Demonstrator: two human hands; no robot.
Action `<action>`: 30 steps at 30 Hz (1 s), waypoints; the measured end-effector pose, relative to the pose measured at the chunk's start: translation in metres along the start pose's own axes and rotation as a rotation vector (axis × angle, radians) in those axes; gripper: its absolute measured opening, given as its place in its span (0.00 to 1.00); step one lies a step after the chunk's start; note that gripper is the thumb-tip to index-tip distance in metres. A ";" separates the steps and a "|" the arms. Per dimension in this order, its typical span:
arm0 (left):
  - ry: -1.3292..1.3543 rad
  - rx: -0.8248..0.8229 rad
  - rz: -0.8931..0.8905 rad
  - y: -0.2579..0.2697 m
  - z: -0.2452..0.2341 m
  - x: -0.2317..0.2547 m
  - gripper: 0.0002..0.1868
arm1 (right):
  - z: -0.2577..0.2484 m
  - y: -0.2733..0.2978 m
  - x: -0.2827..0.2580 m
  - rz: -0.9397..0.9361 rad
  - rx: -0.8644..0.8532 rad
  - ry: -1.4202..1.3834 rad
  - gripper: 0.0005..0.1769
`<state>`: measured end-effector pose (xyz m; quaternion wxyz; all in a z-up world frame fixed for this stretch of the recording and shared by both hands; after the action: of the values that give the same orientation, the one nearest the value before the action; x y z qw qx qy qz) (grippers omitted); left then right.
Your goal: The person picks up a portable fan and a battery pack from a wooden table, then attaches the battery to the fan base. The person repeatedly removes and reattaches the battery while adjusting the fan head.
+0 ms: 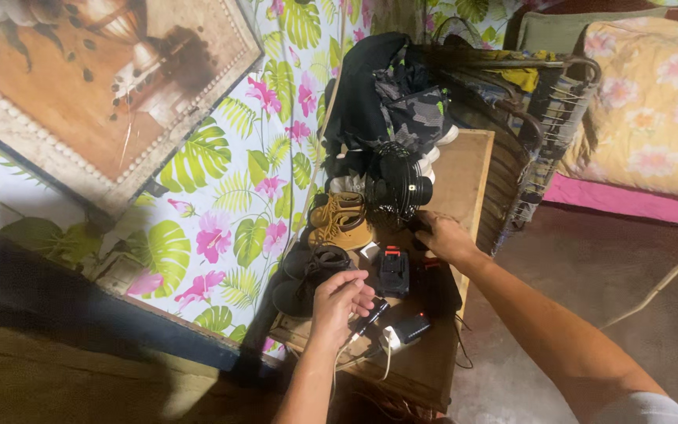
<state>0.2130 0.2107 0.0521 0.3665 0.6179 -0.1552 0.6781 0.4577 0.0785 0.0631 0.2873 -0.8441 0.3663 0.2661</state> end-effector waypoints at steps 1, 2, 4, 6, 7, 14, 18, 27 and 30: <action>0.001 0.004 0.002 0.000 -0.001 0.000 0.13 | 0.006 -0.002 0.007 0.059 -0.035 0.034 0.28; 0.001 0.008 0.004 0.000 -0.001 0.000 0.13 | 0.012 -0.003 0.013 0.117 -0.070 0.068 0.29; 0.014 0.006 0.000 0.000 -0.002 0.000 0.12 | 0.017 -0.007 0.013 0.065 -0.051 0.087 0.28; 0.017 0.012 -0.005 0.002 -0.003 0.001 0.12 | 0.025 -0.010 0.019 0.057 -0.066 0.121 0.28; 0.013 0.020 -0.009 0.002 -0.002 0.002 0.12 | 0.029 -0.012 0.024 0.076 -0.091 0.148 0.28; -0.076 0.023 -0.008 0.011 0.008 0.008 0.13 | 0.060 -0.029 0.050 0.131 -0.181 0.181 0.32; 0.002 -0.034 -0.015 0.015 0.014 0.008 0.12 | 0.072 -0.040 0.062 0.143 -0.163 0.159 0.36; -0.006 -0.044 -0.021 0.017 0.005 -0.001 0.13 | 0.099 -0.051 0.087 0.118 -0.192 0.352 0.28; -0.002 -0.038 -0.023 0.016 0.001 -0.002 0.13 | 0.096 -0.053 0.085 0.054 -0.127 0.393 0.29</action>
<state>0.2029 0.1983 0.0541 0.3857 0.6132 -0.1611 0.6702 0.5263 0.1342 -0.0443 0.1492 -0.8862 0.4201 0.1265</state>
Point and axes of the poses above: each hand's wrist, its own y-axis away from the middle knuckle, its own z-axis out of the palm, x = y × z, the point moved 9 cm from there along -y, towards the middle knuckle, and after that the axes turned 12 degrees about x, right-handed, at the moved point
